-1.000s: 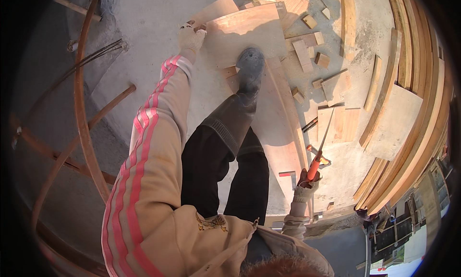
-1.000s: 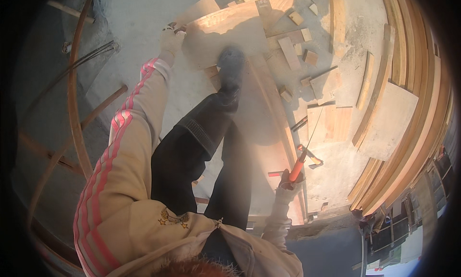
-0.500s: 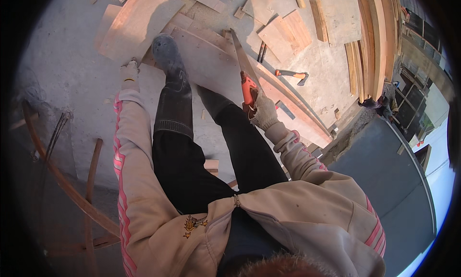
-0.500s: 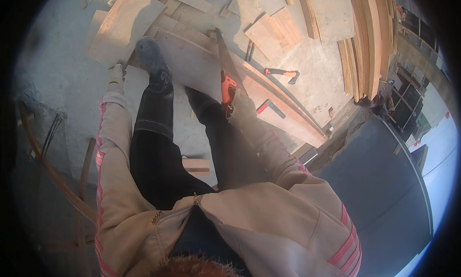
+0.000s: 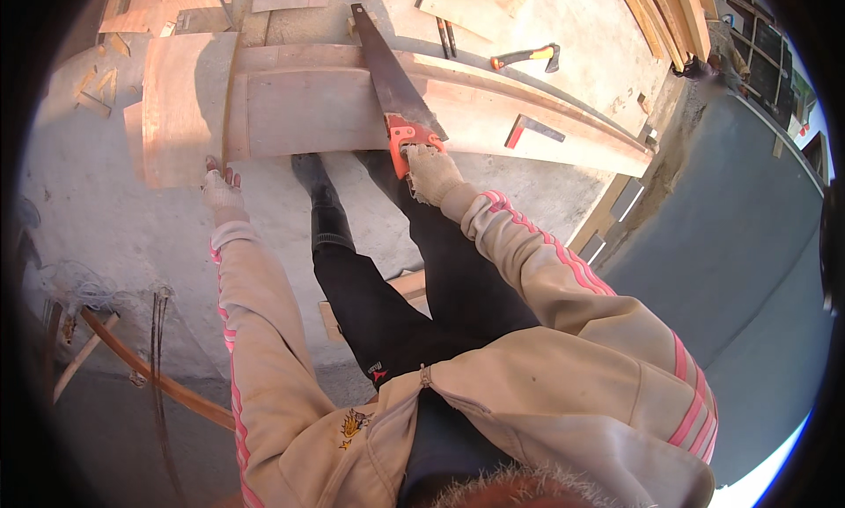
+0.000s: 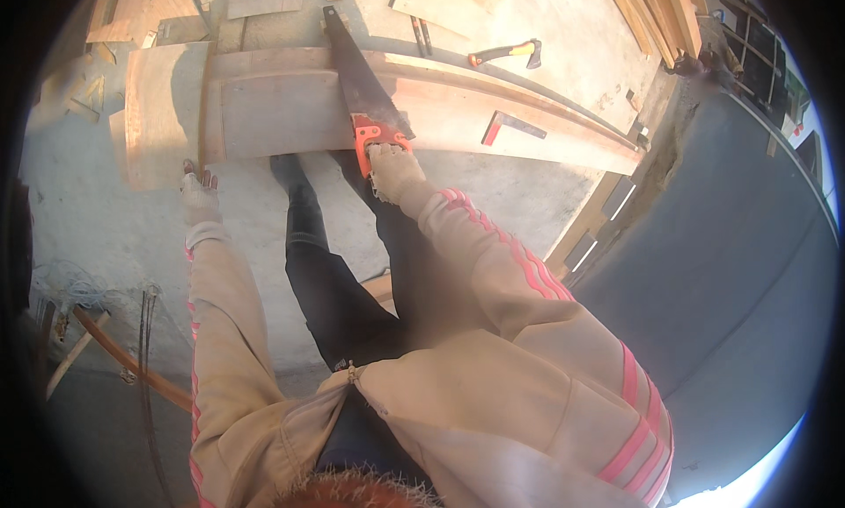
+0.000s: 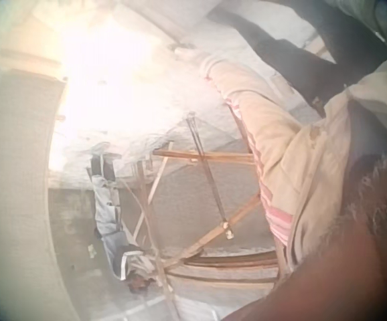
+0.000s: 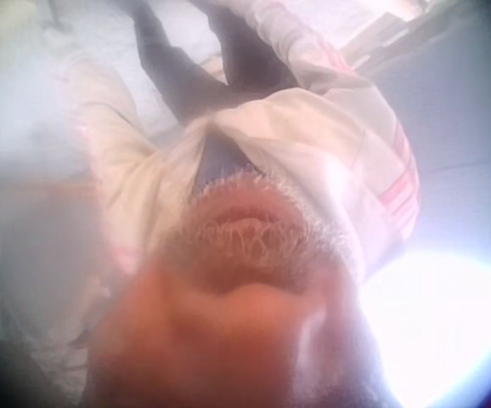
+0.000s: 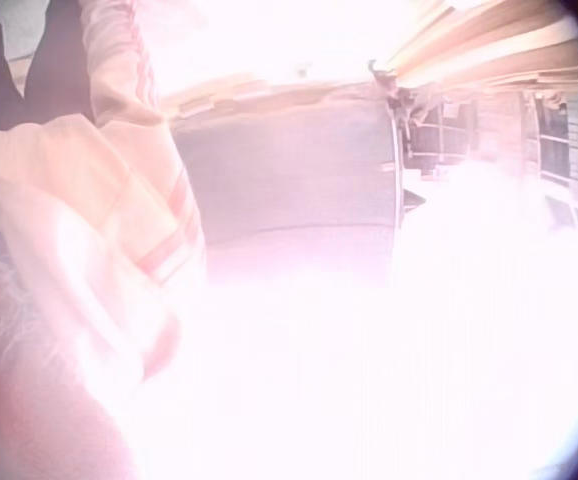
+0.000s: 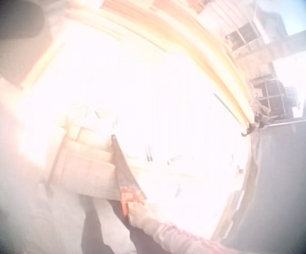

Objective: The person sits on the floor and uses a hand saw to cut a piece of wood. They measure the wood with a ruler, position the saw, and cut through the wood. After cutting, they inspect the cut piece and place it aside.

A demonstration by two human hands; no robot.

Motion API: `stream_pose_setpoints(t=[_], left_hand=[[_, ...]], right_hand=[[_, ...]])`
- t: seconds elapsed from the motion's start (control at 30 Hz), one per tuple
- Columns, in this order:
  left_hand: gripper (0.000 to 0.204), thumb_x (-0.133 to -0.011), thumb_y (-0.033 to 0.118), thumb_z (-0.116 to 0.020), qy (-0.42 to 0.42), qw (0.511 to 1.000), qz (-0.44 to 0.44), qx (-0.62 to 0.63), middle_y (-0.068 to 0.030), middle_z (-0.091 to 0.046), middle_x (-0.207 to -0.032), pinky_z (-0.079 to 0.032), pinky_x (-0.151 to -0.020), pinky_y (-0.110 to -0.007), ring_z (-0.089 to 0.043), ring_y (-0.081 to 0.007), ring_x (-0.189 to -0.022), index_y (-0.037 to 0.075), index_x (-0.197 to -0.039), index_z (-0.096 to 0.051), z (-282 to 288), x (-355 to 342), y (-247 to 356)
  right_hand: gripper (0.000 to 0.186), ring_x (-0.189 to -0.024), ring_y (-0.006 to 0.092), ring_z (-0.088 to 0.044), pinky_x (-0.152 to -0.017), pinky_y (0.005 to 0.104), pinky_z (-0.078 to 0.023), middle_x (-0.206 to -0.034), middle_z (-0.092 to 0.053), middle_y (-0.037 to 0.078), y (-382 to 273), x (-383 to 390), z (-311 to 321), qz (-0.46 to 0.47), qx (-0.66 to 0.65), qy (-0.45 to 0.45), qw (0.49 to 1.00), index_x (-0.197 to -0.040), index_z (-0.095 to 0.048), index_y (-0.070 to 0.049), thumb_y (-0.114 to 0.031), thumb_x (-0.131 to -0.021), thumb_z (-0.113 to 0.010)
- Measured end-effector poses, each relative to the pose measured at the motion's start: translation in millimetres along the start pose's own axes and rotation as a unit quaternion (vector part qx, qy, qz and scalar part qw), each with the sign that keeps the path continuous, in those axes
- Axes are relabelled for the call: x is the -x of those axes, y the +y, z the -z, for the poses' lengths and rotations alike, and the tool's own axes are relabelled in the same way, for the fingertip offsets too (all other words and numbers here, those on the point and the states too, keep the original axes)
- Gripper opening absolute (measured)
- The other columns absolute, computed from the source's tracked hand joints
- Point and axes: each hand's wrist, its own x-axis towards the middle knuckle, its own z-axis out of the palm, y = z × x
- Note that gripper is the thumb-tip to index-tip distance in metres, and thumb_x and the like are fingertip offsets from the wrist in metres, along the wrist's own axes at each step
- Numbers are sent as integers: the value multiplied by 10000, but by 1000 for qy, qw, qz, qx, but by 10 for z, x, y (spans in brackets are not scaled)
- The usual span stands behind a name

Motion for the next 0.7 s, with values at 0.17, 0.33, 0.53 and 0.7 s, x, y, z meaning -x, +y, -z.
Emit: stream_pose_setpoints(t=[0.17,0.33,0.53,0.7], left_hand=[[788,-818,552,-735,-28,999,27,11,-99,-488,-1265,-396,-1024,-431,-488,-276,-1150,124,-1416,-454,-84,298,75],[750,-786,538,-775,-76,996,18,36,-63,-541,-1127,-436,-965,-386,-540,-196,-994,142,-1365,-509,67,202,58],[616,-832,447,-766,-158,986,-15,-56,-20,-602,-1064,-491,-883,-335,-592,-165,-900,92,-1286,-549,377,3,-119],[549,-896,364,-717,-172,958,-73,-219,-65,-626,-1185,-520,-878,-326,-645,-187,-999,36,-1289,-519,441,-77,-116]], right_hand=[[343,-1122,300,-617,-953,419,-473,-1163,-642,153,110,-239,-209,-59,9,48,997,-1188,-546,-51,-228,-897,-586],[394,-1094,340,-631,-936,433,-494,-1181,-638,175,235,-260,-311,-145,-65,27,987,-1197,-550,-44,-243,-869,-636],[362,-992,358,-664,-856,433,-527,-1082,-691,179,1340,-8,-824,-299,-193,150,922,-1150,-614,-81,-265,-841,-660],[619,-1193,377,-583,-1006,458,-458,-1278,-612,229,2879,91,-1465,-418,-54,69,904,-1315,-574,-35,-475,-881,-614]])
